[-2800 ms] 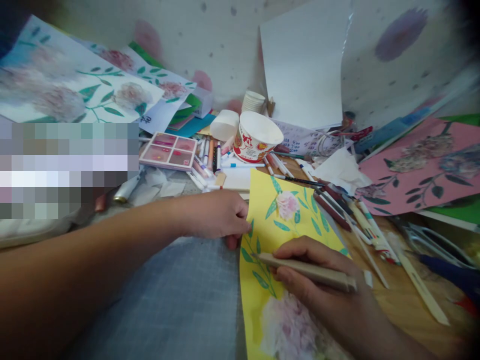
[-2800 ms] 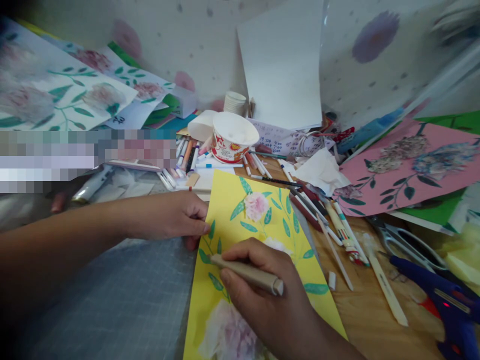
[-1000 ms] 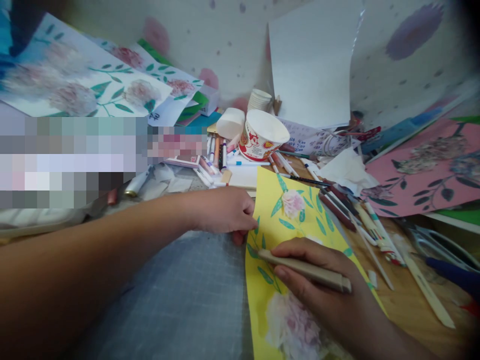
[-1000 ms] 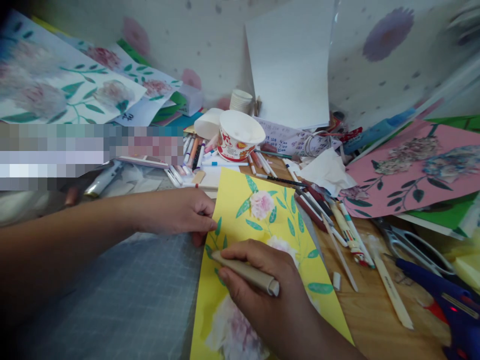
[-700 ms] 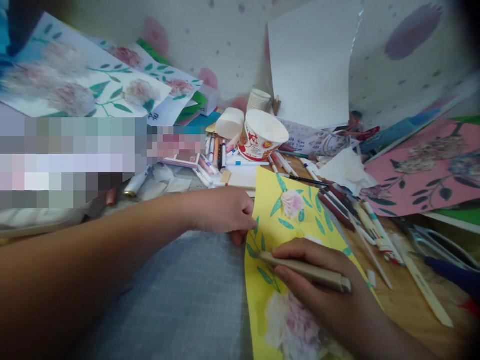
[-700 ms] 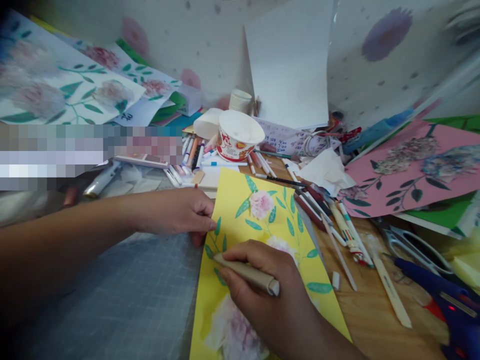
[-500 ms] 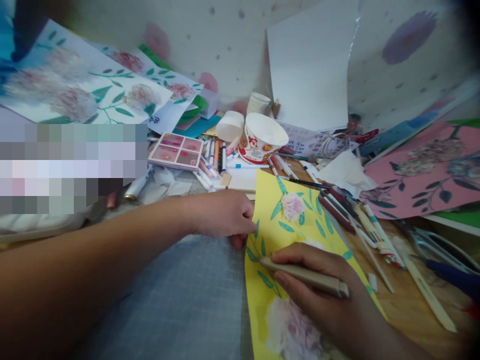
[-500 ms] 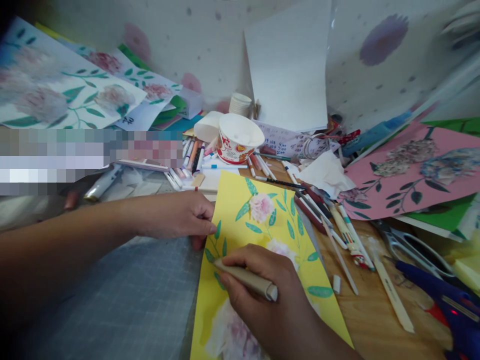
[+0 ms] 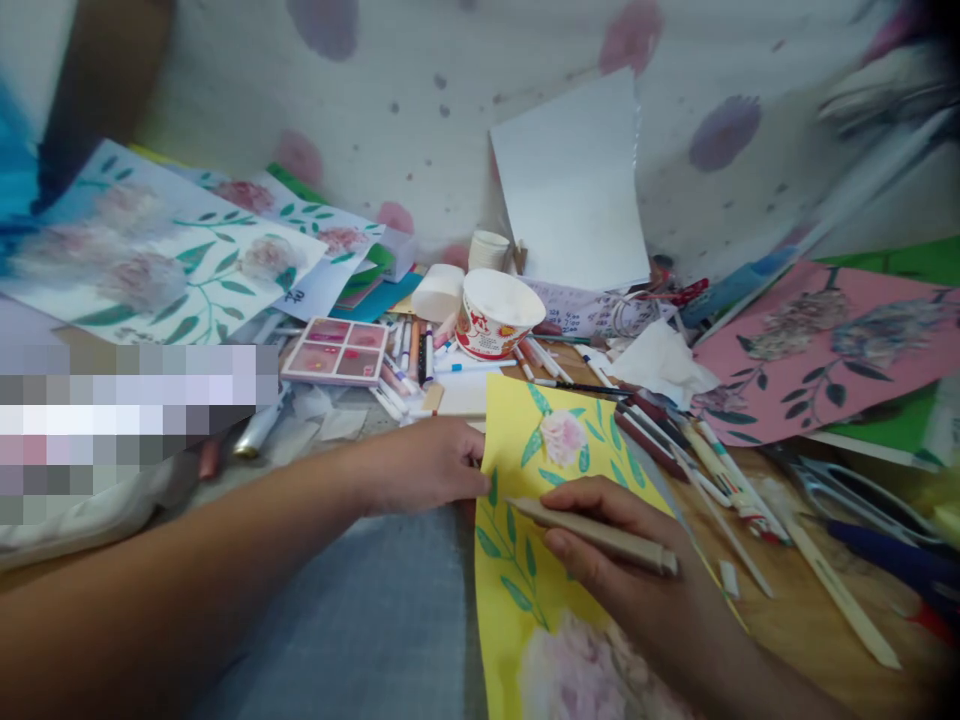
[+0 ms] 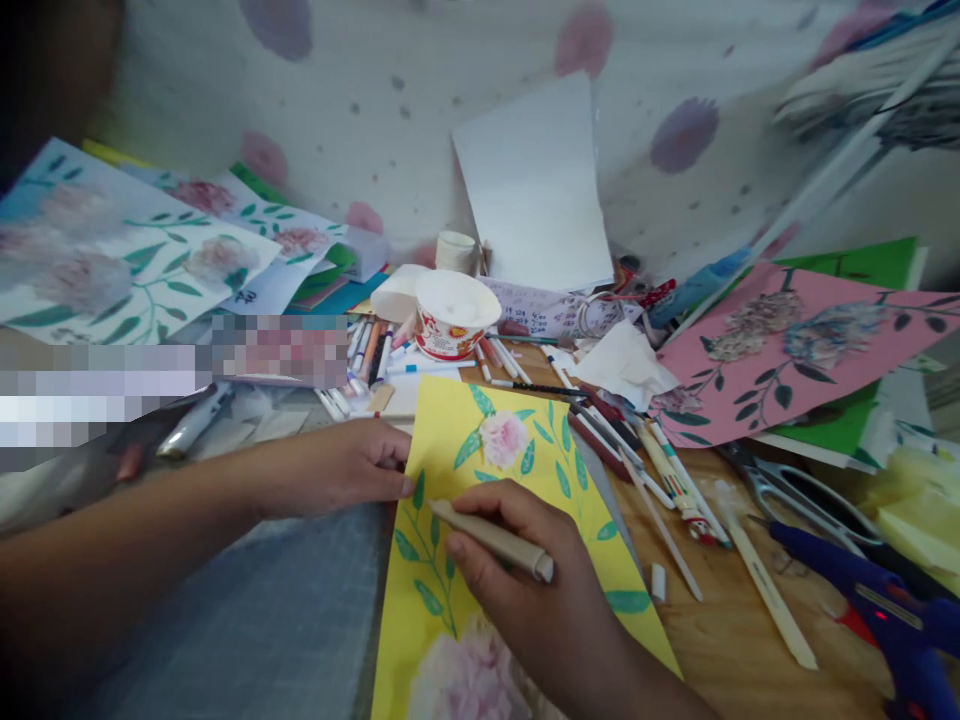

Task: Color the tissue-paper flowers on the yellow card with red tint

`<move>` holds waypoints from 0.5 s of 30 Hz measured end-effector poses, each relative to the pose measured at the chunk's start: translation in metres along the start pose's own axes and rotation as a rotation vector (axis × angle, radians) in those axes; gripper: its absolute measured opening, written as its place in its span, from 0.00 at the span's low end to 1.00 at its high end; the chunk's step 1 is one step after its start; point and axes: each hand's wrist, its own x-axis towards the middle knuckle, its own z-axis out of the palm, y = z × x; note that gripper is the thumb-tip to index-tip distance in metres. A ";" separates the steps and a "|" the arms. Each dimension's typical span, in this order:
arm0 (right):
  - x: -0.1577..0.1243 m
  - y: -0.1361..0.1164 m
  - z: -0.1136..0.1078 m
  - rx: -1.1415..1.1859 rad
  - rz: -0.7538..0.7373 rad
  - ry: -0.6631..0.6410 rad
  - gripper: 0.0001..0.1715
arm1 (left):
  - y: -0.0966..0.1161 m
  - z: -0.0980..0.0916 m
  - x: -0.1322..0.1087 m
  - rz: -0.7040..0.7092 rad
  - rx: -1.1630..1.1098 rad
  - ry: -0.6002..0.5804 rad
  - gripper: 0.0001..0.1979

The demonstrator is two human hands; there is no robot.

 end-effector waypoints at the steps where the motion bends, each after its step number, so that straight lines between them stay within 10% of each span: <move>1: 0.001 0.000 0.000 0.015 -0.003 -0.001 0.05 | 0.001 0.000 -0.001 0.003 -0.016 0.004 0.10; 15: 0.002 0.006 0.002 -0.007 -0.065 -0.021 0.07 | -0.002 0.002 -0.001 -0.077 -0.014 -0.010 0.09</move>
